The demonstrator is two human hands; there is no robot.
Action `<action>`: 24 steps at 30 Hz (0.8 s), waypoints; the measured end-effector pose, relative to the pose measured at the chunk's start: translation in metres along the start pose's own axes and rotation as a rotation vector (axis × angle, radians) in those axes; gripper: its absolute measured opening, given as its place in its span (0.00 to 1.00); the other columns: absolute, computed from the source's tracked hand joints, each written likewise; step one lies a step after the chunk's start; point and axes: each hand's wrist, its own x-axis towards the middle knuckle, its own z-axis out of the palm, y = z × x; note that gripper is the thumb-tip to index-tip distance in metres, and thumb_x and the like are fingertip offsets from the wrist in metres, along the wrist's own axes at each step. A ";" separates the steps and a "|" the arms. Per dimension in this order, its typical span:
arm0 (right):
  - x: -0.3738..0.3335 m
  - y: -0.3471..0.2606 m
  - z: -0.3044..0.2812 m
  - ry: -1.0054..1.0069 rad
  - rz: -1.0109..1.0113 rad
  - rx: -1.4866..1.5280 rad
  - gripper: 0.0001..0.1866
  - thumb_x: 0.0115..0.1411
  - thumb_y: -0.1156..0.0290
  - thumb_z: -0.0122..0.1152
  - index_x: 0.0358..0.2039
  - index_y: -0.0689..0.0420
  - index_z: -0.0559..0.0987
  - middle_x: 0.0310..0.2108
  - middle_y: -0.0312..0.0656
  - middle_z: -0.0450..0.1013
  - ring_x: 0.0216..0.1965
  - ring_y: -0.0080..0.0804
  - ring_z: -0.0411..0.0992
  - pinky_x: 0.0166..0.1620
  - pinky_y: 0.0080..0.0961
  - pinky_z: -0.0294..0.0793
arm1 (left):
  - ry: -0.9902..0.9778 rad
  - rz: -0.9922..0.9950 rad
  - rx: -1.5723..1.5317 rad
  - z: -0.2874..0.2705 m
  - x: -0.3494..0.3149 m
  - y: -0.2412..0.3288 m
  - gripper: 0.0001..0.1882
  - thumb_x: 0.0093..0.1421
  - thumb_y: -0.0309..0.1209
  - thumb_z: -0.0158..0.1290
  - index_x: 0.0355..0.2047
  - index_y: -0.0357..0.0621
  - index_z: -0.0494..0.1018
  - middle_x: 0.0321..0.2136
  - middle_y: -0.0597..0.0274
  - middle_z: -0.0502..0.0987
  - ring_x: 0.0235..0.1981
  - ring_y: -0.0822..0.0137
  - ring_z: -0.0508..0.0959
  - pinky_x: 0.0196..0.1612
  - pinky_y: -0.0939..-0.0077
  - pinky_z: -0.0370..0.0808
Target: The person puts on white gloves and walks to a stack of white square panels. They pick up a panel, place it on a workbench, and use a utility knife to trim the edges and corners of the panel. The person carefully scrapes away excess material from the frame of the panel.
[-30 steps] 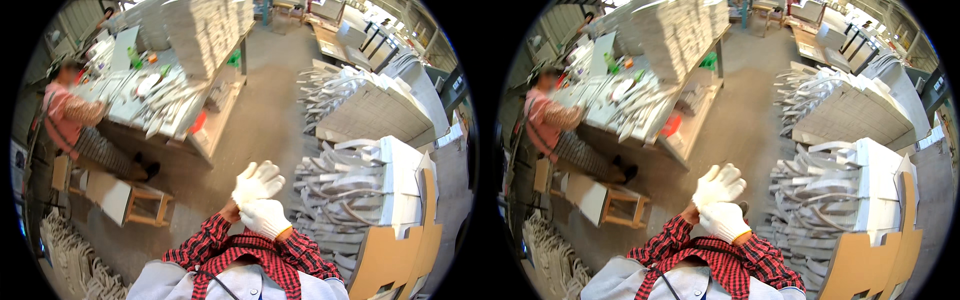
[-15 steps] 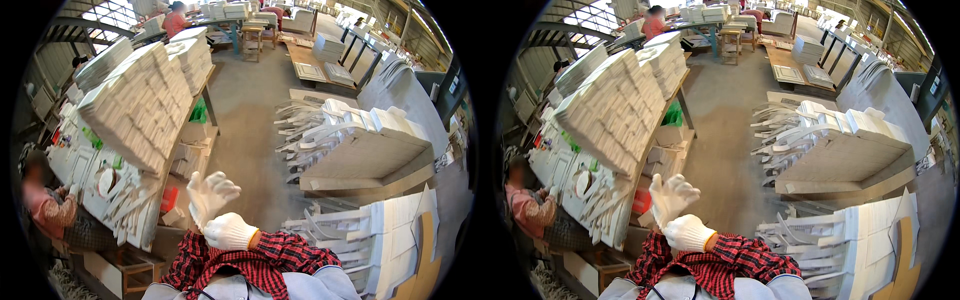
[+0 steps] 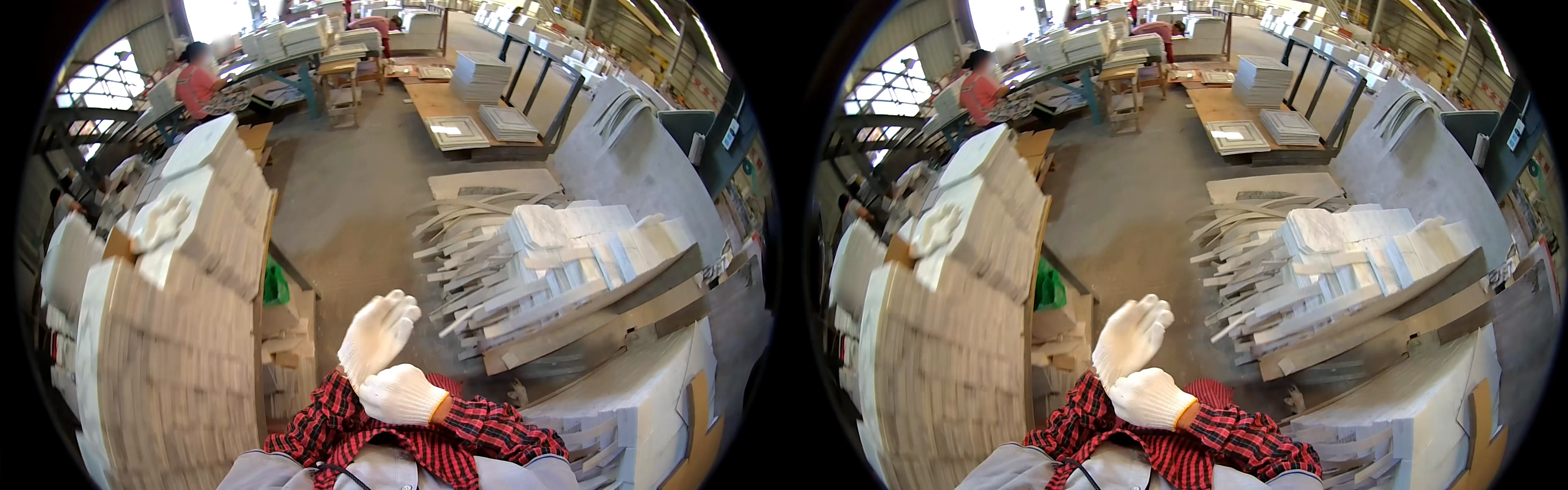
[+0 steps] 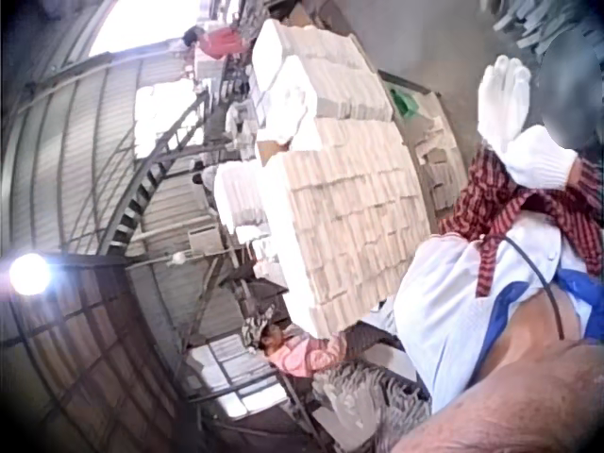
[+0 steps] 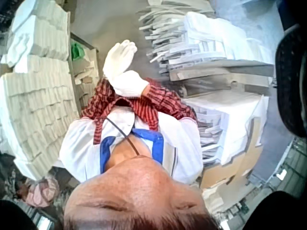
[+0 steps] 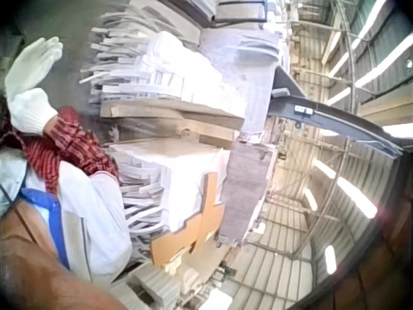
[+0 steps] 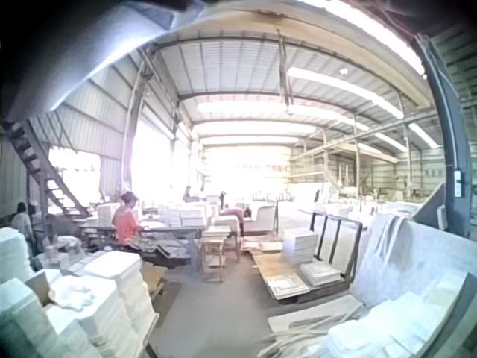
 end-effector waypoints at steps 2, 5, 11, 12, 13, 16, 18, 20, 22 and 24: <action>0.025 0.052 0.002 -0.010 0.015 0.003 0.07 0.52 0.64 0.62 0.21 0.52 0.77 0.19 0.37 0.71 0.19 0.36 0.75 0.23 0.31 0.74 | -0.009 0.058 -0.071 0.021 0.042 0.030 0.22 0.76 0.44 0.41 0.59 0.41 0.68 0.53 0.52 0.74 0.53 0.54 0.74 0.51 0.65 0.79; 0.069 0.135 0.003 -0.010 -0.012 0.036 0.07 0.52 0.65 0.62 0.22 0.52 0.76 0.19 0.37 0.72 0.20 0.36 0.76 0.23 0.31 0.74 | -0.111 0.072 -0.184 0.039 0.113 0.082 0.31 0.74 0.56 0.39 0.62 0.43 0.66 0.59 0.49 0.70 0.59 0.47 0.69 0.59 0.50 0.73; 0.184 0.299 0.011 -0.075 -0.106 0.200 0.05 0.51 0.66 0.62 0.24 0.53 0.80 0.20 0.39 0.75 0.22 0.38 0.77 0.25 0.34 0.76 | 0.088 0.209 -0.026 0.044 0.250 0.189 0.41 0.70 0.65 0.38 0.72 0.53 0.53 0.73 0.49 0.50 0.69 0.37 0.55 0.66 0.29 0.57; 0.205 0.328 0.014 -0.046 -0.160 0.295 0.06 0.51 0.67 0.61 0.25 0.54 0.81 0.21 0.41 0.76 0.21 0.40 0.77 0.25 0.36 0.76 | 0.120 0.239 -0.010 0.043 0.270 0.211 0.36 0.71 0.60 0.41 0.69 0.49 0.59 0.70 0.49 0.59 0.67 0.41 0.61 0.66 0.36 0.62; 0.223 0.349 0.024 -0.098 -0.181 0.328 0.06 0.51 0.68 0.61 0.25 0.55 0.81 0.21 0.42 0.76 0.21 0.41 0.77 0.25 0.36 0.76 | 0.183 0.289 0.024 0.023 0.282 0.232 0.34 0.71 0.58 0.42 0.66 0.48 0.62 0.67 0.50 0.63 0.65 0.43 0.64 0.65 0.39 0.64; 0.278 0.411 0.044 -0.278 -0.227 0.405 0.07 0.50 0.69 0.60 0.25 0.58 0.82 0.19 0.48 0.76 0.21 0.47 0.77 0.24 0.39 0.76 | 0.370 0.392 0.108 0.009 0.324 0.287 0.22 0.72 0.48 0.47 0.53 0.44 0.72 0.52 0.56 0.77 0.55 0.55 0.76 0.59 0.54 0.73; 0.318 0.457 0.057 -0.391 -0.139 0.390 0.08 0.51 0.68 0.60 0.26 0.59 0.82 0.19 0.50 0.75 0.22 0.50 0.77 0.25 0.41 0.76 | 0.389 0.398 0.162 -0.013 0.364 0.332 0.21 0.72 0.48 0.47 0.53 0.44 0.72 0.52 0.57 0.77 0.55 0.55 0.75 0.59 0.54 0.73; 0.363 0.506 0.072 -0.590 -0.001 0.443 0.12 0.57 0.63 0.58 0.30 0.59 0.83 0.23 0.53 0.77 0.26 0.54 0.78 0.32 0.46 0.78 | 0.450 0.417 0.212 -0.036 0.402 0.387 0.21 0.72 0.46 0.48 0.55 0.44 0.70 0.54 0.56 0.75 0.56 0.56 0.75 0.59 0.55 0.73; 0.403 0.576 0.084 -0.696 0.242 0.604 0.16 0.61 0.56 0.57 0.38 0.52 0.85 0.33 0.50 0.80 0.39 0.51 0.80 0.43 0.45 0.78 | 0.400 0.511 0.387 -0.064 0.453 0.451 0.24 0.71 0.44 0.50 0.60 0.42 0.68 0.58 0.52 0.73 0.59 0.53 0.74 0.61 0.55 0.72; 0.417 0.661 0.100 -0.657 0.559 0.757 0.17 0.61 0.53 0.59 0.43 0.49 0.85 0.37 0.47 0.81 0.45 0.47 0.79 0.47 0.42 0.78 | 0.516 0.508 0.408 -0.040 0.507 0.501 0.26 0.69 0.41 0.52 0.62 0.40 0.68 0.61 0.49 0.72 0.60 0.52 0.73 0.62 0.56 0.71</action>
